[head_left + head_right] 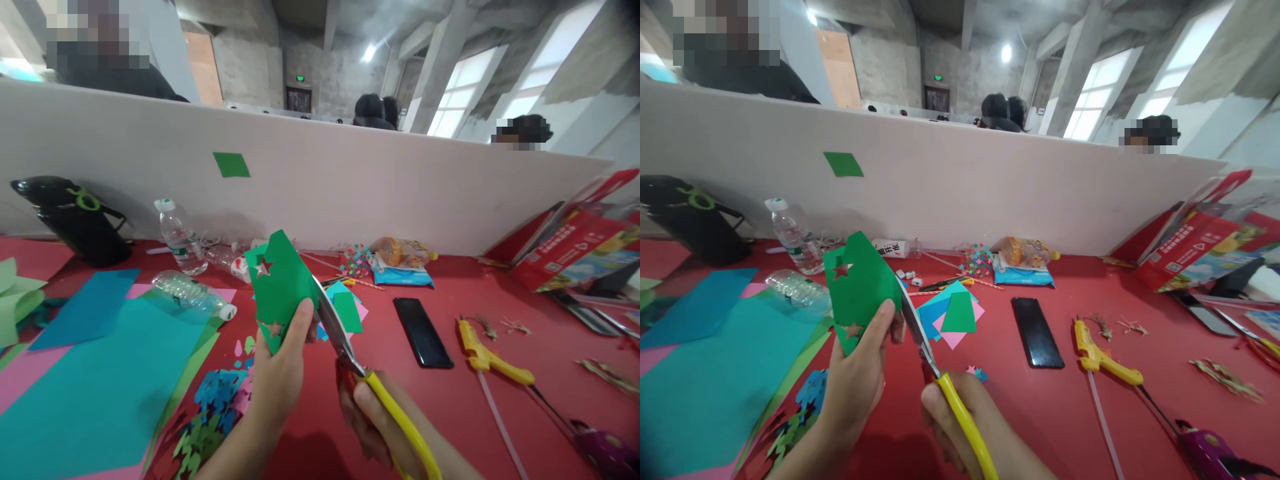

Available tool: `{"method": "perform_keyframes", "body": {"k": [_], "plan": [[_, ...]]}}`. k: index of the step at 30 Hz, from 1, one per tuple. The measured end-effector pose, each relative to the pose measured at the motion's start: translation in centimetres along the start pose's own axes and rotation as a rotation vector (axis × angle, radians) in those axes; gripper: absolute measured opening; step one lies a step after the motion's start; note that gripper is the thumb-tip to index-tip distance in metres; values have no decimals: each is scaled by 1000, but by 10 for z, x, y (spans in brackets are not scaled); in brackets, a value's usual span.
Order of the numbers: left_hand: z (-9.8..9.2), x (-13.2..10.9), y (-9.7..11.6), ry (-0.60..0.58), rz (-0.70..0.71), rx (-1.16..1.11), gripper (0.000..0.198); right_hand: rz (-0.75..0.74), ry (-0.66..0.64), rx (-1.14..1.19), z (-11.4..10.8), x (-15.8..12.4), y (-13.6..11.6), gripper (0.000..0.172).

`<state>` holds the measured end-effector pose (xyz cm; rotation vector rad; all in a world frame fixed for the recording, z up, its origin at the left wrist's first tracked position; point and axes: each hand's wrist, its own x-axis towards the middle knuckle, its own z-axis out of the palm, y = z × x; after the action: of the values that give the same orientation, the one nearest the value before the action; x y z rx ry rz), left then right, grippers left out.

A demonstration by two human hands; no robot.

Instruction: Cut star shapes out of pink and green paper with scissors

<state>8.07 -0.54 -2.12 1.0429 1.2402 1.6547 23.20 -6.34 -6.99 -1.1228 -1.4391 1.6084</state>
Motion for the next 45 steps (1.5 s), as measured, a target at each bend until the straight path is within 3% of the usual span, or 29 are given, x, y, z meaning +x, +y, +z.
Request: {"method": "perform_keyframes", "body": {"k": [11,22,31,35,40,42,45], "plan": [[4,-4,-3,14,-1,-62,37,167,61,-2,9,-4,-13,68],[4,-2,0,27,-9,-56,31,125,-6,-66,0,2,-15,67],[-10,13,11,-92,-14,-87,29,84,20,-162,-8,4,-24,68],[-15,22,12,-185,-128,-233,29,52,4,-168,-8,8,-29,69],[-11,23,18,-389,-500,-438,23,13,55,-210,-6,17,-24,68],[-11,24,20,-360,-499,-431,24,6,67,-229,-7,19,-24,67],[-11,26,20,-257,-390,-383,25,4,55,-246,-10,19,-25,67]]}}
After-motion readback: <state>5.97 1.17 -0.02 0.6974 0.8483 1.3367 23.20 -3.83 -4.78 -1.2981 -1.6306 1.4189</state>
